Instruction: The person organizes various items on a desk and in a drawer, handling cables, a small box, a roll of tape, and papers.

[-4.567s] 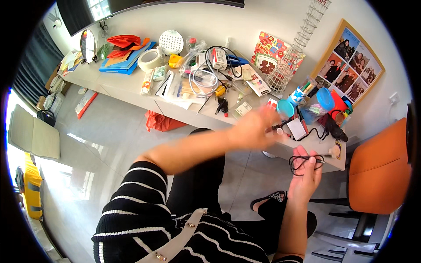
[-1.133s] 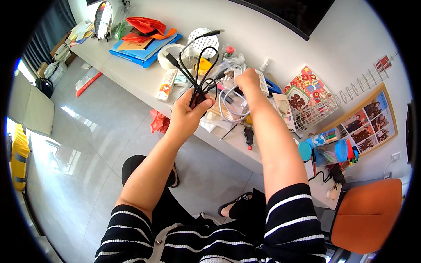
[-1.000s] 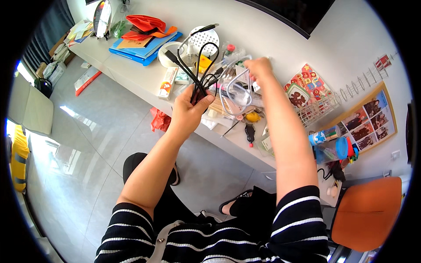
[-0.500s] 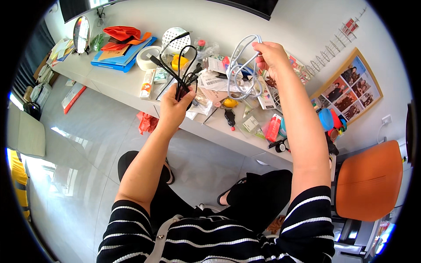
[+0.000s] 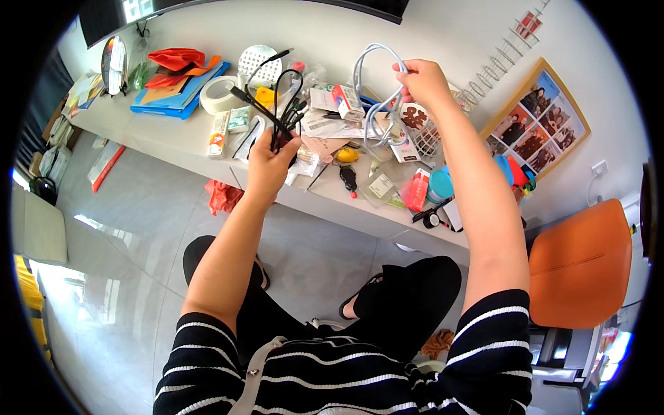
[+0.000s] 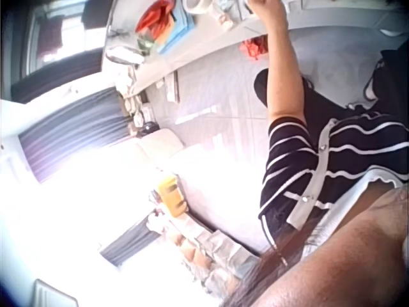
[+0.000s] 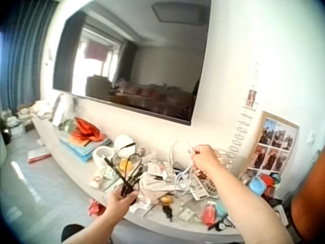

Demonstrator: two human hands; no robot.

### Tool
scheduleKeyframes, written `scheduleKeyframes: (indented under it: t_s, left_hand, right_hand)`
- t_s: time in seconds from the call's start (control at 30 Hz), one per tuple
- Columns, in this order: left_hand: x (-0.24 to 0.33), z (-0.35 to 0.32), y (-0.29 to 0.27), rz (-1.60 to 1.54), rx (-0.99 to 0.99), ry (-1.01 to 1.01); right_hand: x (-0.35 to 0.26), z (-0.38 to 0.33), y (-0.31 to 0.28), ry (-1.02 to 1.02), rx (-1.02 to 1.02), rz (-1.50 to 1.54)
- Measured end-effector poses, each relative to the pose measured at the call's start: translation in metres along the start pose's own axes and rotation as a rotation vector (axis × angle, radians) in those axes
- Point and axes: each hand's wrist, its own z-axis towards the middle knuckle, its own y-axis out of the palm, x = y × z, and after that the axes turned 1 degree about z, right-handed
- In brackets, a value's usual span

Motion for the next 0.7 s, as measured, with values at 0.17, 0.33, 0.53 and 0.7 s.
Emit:
scheduleKeyframes:
  t_s: [0.17, 0.33, 0.53, 0.7]
  left_hand:
    - [0.005, 0.009, 0.000, 0.028, 0.052, 0.072]
    - [0.017, 0.019, 0.004, -0.083, -0.057, 0.031]
    - [0.006, 0.019, 0.018, -0.207, -0.211, -0.001]
    - [0.012, 0.016, 0.037, -0.301, -0.131, 0.036]
  right_hand:
    - [0.001, -0.009, 0.003, -0.129, -0.195, -0.253]
    - [-0.008, -0.019, 0.022, -0.447, -0.298, -0.480]
    - [-0.035, -0.022, 0.050, -0.553, -0.350, -0.465]
    - [-0.035, -0.030, 0.071, -0.335, -0.466, -0.083]
